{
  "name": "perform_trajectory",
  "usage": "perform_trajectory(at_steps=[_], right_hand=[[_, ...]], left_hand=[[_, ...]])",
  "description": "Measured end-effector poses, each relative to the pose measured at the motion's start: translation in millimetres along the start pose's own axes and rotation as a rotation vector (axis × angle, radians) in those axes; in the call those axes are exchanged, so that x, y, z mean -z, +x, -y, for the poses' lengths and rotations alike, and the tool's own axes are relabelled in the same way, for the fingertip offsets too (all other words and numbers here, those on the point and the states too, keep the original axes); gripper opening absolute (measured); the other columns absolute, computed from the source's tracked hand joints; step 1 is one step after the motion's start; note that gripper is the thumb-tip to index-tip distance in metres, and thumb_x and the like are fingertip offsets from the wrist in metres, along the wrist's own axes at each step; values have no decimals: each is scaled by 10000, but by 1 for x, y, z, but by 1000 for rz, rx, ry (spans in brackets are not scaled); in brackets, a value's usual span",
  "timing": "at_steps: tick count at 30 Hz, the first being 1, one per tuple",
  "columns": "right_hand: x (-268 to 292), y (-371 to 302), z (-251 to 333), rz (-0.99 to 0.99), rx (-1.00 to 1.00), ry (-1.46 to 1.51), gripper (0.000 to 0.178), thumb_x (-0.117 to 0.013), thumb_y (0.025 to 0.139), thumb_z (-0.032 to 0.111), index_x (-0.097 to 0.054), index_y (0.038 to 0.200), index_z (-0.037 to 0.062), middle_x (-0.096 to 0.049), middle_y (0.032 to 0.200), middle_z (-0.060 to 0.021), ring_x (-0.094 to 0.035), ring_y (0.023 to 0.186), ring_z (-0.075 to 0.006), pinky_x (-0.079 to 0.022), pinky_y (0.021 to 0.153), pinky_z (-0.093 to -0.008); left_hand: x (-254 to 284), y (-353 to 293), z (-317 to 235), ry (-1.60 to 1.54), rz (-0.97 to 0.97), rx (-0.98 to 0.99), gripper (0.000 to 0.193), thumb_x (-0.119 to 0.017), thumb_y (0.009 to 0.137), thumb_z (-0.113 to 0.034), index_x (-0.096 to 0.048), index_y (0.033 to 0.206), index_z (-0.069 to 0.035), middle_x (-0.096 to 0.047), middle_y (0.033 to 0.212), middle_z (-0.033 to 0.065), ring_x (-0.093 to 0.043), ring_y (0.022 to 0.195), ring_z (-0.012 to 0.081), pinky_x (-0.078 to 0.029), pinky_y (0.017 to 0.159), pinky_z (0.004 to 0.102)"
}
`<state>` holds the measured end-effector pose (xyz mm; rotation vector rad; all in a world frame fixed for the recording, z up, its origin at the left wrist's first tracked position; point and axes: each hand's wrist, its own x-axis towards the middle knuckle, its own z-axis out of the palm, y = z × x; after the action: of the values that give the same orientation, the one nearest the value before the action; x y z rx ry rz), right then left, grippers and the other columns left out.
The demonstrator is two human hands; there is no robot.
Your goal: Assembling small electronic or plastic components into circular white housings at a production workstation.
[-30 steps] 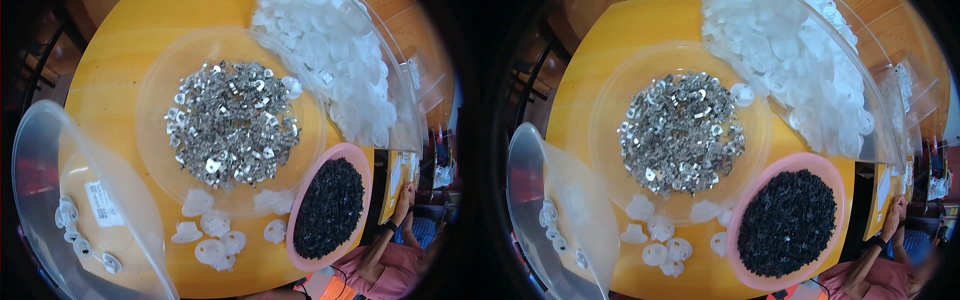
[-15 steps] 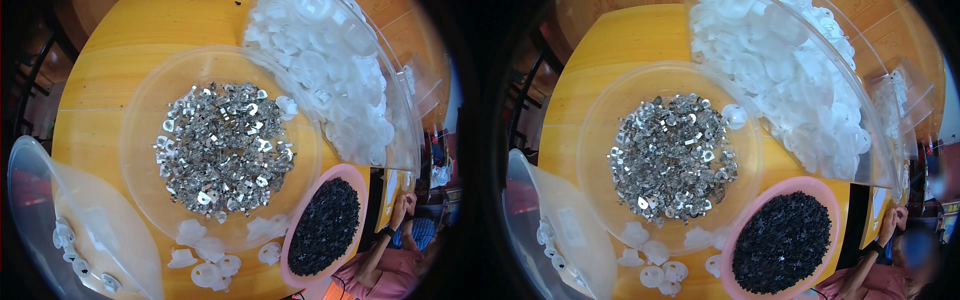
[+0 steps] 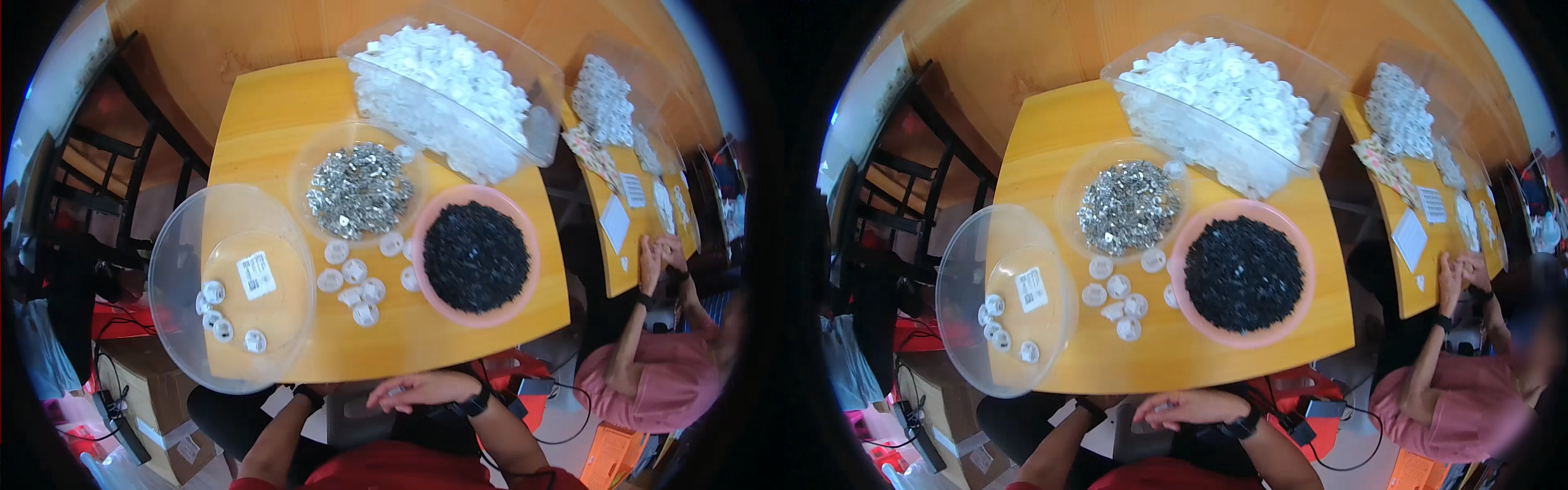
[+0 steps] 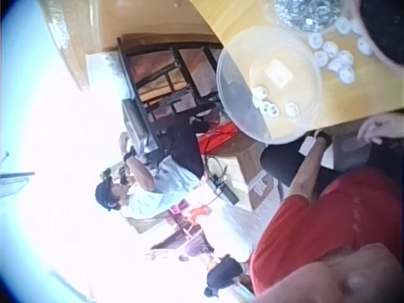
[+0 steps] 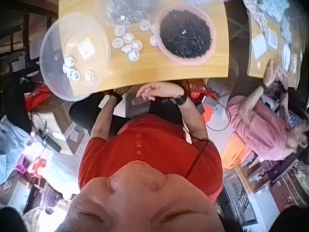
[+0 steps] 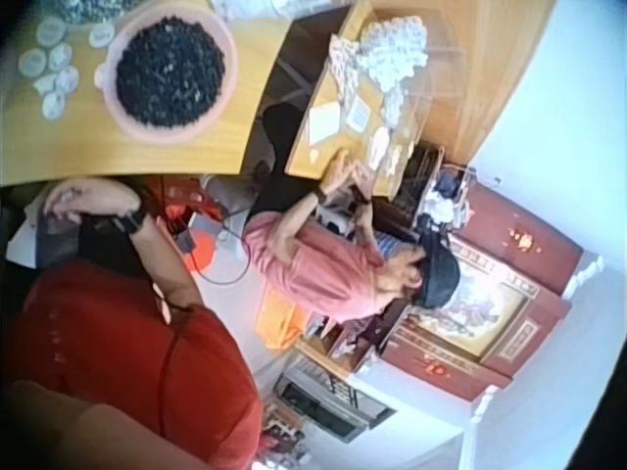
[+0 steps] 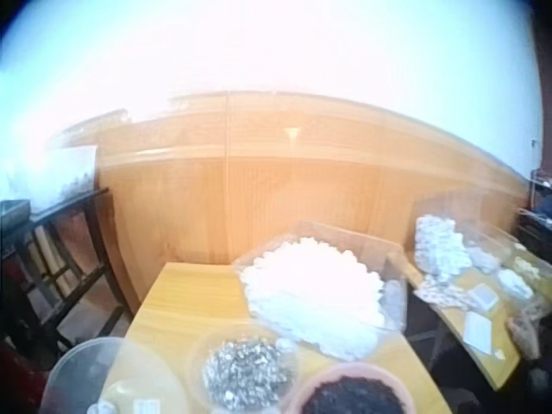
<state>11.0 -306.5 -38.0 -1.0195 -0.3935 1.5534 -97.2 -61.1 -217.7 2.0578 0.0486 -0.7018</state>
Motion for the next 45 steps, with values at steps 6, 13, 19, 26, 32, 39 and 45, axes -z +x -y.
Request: perform_trajectory(at_steps=[6, 13, 19, 26, 32, 39, 45], right_hand=[[-41, -33, 1, -135, 73, -320, 263, -555, 957, 173, -623, 1183, 55, -545, 738, 31, -489, 645, -33, -408, 617, -202], [-71, -80, -16, -355, 393, -46, 378, -514, 954, 49, -489, 1331, 34, -565, 963, -37, -571, 755, -87, -490, 741, -223], [-75, -91, 7, -710, 538, -112, 387, -583, 930, 72, -502, 1303, 6, -597, 877, -22, -554, 694, -64, -476, 657, -200], [-73, -61, 24, -698, 553, -49, 415, -600, 925, 98, -498, 1312, -12, -612, 920, -17, -576, 741, -60, -483, 673, -200], [-87, -45, 17, -547, 434, -16, 423, -539, 940, 72, -458, 1333, -60, -539, 1283, -107, -508, 1176, -152, -406, 994, -292], [-113, -17, 29, -380, 271, -40, 340, -491, 998, 237, -545, 1224, -11, -607, 982, -47, -574, 786, -120, -463, 703, -237], [-138, -13, 61, -710, 372, -798, 320, -569, 957, 210, -607, 1170, -26, -637, 838, -81, -549, 651, -145, -441, 597, -271]], left_hand=[[52, -93, -187, 293, -283, -493, 118, -629, 810, -106, -635, 912, -48, -629, 817, 124, -615, 754, 317, -491, 654, 390], [68, -47, -278, 412, -819, -518, 142, -682, 793, -109, -662, 918, -46, -601, 723, 105, -598, 673, 288, -460, 599, 374], [55, -14, -287, 468, -833, -419, 231, -692, 791, -122, -663, 1006, -42, -608, 724, 104, -602, 677, 288, -471, 610, 364], [50, -80, -283, 155, -704, -547, 349, -663, 764, -13, -632, 1110, -46, -621, 889, 130, -623, 772, 288, -506, 671, 379], [27, -126, -261, -2, -712, -647, 306, -670, 808, -93, -613, 1106, -52, -566, 1137, 133, -595, 1018, 295, -508, 838, 377], [28, -162, -232, -228, -922, -612, 223, -650, 817, -108, -574, 1011, -27, -529, 1037, 84, -561, 883, 234, -481, 699, 299], [39, -172, -210, -845, -706, -460, 155, -613, 907, -126, -547, 1006, -25, -568, 1065, 43, -558, 945, 108, -464, 794, 246]])
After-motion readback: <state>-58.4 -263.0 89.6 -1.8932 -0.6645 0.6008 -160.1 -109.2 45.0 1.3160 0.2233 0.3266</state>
